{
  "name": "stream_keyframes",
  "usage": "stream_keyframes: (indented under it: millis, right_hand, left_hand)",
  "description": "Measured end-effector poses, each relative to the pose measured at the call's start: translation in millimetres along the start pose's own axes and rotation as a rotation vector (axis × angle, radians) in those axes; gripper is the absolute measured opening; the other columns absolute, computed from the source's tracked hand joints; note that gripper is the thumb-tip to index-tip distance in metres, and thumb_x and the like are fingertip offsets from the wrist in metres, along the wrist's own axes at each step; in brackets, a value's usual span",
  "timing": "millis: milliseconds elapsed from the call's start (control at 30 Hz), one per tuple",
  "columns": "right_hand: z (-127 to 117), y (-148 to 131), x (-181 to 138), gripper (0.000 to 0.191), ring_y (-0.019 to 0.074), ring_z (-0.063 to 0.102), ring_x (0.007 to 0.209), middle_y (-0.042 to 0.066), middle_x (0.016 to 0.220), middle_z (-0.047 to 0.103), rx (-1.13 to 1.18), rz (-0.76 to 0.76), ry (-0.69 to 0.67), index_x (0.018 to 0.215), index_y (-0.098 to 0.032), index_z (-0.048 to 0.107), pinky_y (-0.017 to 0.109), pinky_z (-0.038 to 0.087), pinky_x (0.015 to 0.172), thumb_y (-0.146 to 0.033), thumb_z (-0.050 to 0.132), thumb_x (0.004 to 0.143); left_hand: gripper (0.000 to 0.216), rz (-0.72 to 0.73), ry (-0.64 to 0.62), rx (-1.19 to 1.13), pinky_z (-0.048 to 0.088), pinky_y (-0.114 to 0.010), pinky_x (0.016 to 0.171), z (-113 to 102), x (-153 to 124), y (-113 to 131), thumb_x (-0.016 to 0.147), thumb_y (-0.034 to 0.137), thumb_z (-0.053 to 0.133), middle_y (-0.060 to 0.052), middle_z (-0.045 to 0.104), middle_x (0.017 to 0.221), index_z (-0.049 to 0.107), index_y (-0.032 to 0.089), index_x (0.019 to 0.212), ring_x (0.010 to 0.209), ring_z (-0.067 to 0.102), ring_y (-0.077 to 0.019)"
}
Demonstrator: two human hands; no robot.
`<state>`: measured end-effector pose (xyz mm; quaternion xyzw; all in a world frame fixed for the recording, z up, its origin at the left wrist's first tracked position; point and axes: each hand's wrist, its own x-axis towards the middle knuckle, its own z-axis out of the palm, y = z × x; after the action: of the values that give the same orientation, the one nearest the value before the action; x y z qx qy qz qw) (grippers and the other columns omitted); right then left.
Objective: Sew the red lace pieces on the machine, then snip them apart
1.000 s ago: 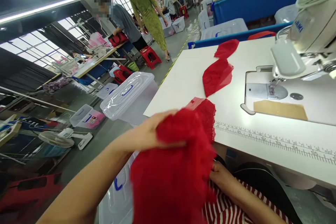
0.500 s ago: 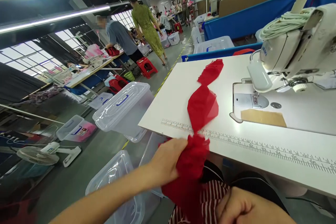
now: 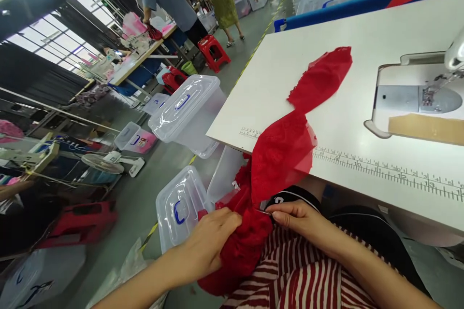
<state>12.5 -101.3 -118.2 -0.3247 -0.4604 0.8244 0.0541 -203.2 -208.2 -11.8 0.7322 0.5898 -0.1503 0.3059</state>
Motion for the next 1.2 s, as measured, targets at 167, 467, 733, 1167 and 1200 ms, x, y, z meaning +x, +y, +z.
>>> stream_keyframes:
  millis: [167,467,733,1167,1200]
  right_hand:
    - [-2.1,2.0,3.3,0.061,0.0204,0.062,0.072,0.002,0.073,0.070,-0.084,-0.030,-0.009,0.105,-0.024,0.080,0.037,0.051,0.077,-0.073,0.071,0.071]
    - [9.7,-7.1,10.5,0.065,0.0329,0.066,0.102,0.009,0.105,0.077,-0.125,-0.107,-0.056,0.106,-0.022,0.080,0.045,0.050,0.094,-0.076,0.065,0.073]
    - [-1.7,4.4,5.5,0.069,0.0362,0.065,0.112,0.012,0.115,0.076,-0.137,-0.038,-0.025,0.111,-0.021,0.078,0.052,0.044,0.103,-0.076,0.067,0.071]
    - [-9.2,3.7,11.6,0.062,0.0338,0.068,0.105,0.012,0.109,0.078,-0.344,-0.241,0.122,0.102,-0.021,0.080,0.045,0.053,0.094,-0.074,0.055,0.081]
    - [-15.7,4.1,7.4,0.061,0.0343,0.069,0.106,0.012,0.112,0.077,-0.424,-0.247,0.152,0.104,-0.021,0.080,0.045,0.053,0.093,-0.072,0.053,0.083]
  left_hand:
    - [0.049,0.038,-0.014,0.010,0.038,-0.033,0.072,2.5,-2.2,-1.8,0.055,0.003,0.049,-0.002,0.060,0.100,0.035,0.024,0.097,0.087,0.051,-0.0227]
    - [0.052,0.024,-0.062,0.063,0.038,-0.034,0.070,0.1,-0.8,2.4,0.052,0.002,0.048,-0.003,0.061,0.101,0.036,0.023,0.097,0.087,0.053,-0.0235]
    - [0.053,0.010,-0.100,0.075,0.038,-0.035,0.070,-1.7,-5.8,3.8,0.051,0.003,0.048,-0.004,0.061,0.102,0.037,0.023,0.098,0.089,0.054,-0.0242]
    - [0.047,0.040,-0.063,-0.199,0.048,-0.039,0.087,-17.0,-6.2,7.3,0.076,0.012,0.061,-0.010,0.064,0.115,0.045,0.021,0.120,0.104,0.060,-0.0289]
    - [0.051,0.092,-0.011,-0.303,0.048,-0.039,0.092,-29.4,-5.2,7.4,0.079,0.017,0.064,-0.010,0.062,0.122,0.043,0.021,0.126,0.109,0.060,-0.0286]
